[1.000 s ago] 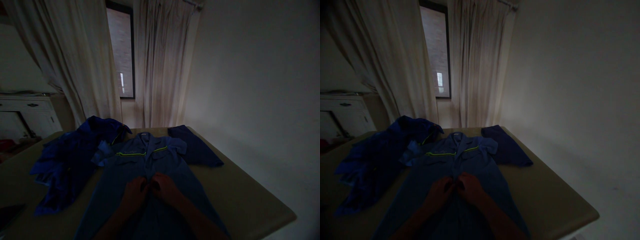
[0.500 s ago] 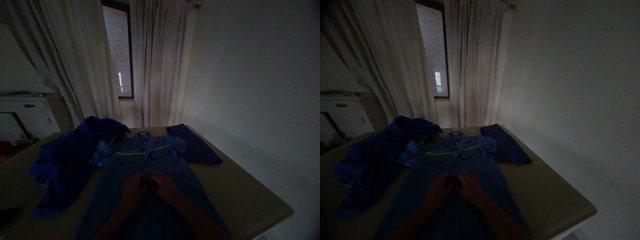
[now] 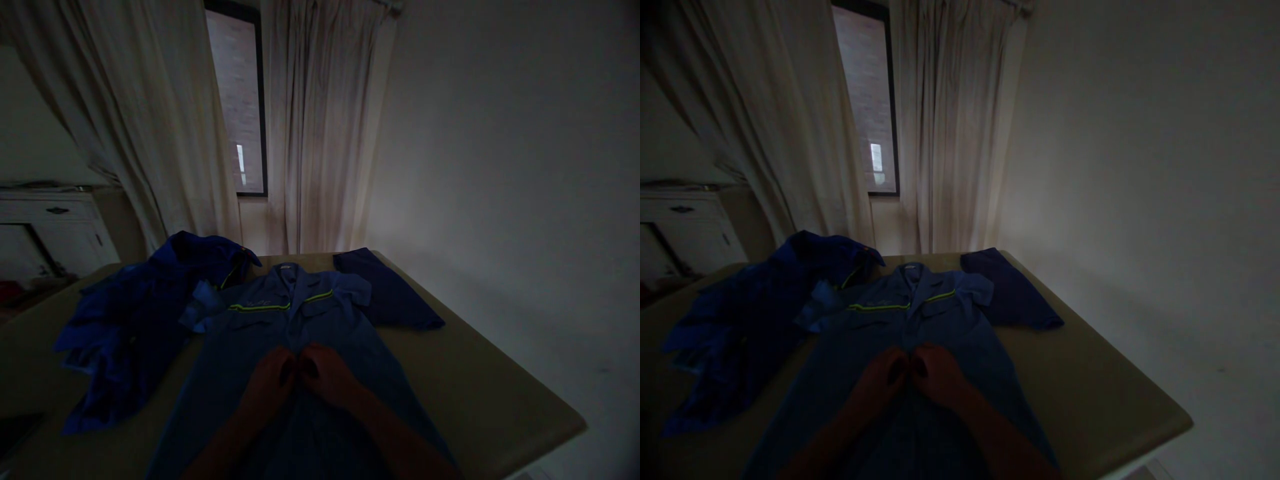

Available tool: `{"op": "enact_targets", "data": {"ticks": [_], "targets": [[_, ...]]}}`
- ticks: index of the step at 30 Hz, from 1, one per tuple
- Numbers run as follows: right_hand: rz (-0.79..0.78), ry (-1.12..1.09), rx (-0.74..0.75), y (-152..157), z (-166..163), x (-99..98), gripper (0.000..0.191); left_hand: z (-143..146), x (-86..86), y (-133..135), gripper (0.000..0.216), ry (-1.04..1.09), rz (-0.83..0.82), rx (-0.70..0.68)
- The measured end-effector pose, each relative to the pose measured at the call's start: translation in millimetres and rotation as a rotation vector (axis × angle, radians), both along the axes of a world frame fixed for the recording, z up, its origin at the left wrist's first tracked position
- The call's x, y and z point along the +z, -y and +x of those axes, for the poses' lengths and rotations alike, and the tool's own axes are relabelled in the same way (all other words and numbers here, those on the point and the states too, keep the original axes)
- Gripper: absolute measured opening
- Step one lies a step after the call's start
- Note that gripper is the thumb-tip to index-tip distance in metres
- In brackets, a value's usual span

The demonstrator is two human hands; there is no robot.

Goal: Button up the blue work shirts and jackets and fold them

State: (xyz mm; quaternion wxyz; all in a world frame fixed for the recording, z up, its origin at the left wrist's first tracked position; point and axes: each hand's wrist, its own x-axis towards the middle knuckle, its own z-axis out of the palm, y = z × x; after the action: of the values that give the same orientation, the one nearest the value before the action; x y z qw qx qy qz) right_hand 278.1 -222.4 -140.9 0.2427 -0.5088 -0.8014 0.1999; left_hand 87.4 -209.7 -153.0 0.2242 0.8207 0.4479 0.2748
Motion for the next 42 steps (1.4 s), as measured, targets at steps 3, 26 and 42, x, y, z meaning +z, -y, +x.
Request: {"op": "enact_targets", "data": {"ticks": [3, 26, 42], "targets": [[0.011, 0.005, 0.013, 1, -1, 3.4, 0.012, -1, 4.2, 3, 0.013, -0.060, -0.018, 0.030], [0.015, -0.064, 0.021, 6, -1, 12.2, 0.011, 1, 12.6, 14, 0.018, -0.211, 0.079, 0.030], [-0.009, -0.226, 0.014, 1, -2, 7.4, 0.021, 1, 8.7, 7, 0.010, -0.116, -0.035, 0.033]]}}
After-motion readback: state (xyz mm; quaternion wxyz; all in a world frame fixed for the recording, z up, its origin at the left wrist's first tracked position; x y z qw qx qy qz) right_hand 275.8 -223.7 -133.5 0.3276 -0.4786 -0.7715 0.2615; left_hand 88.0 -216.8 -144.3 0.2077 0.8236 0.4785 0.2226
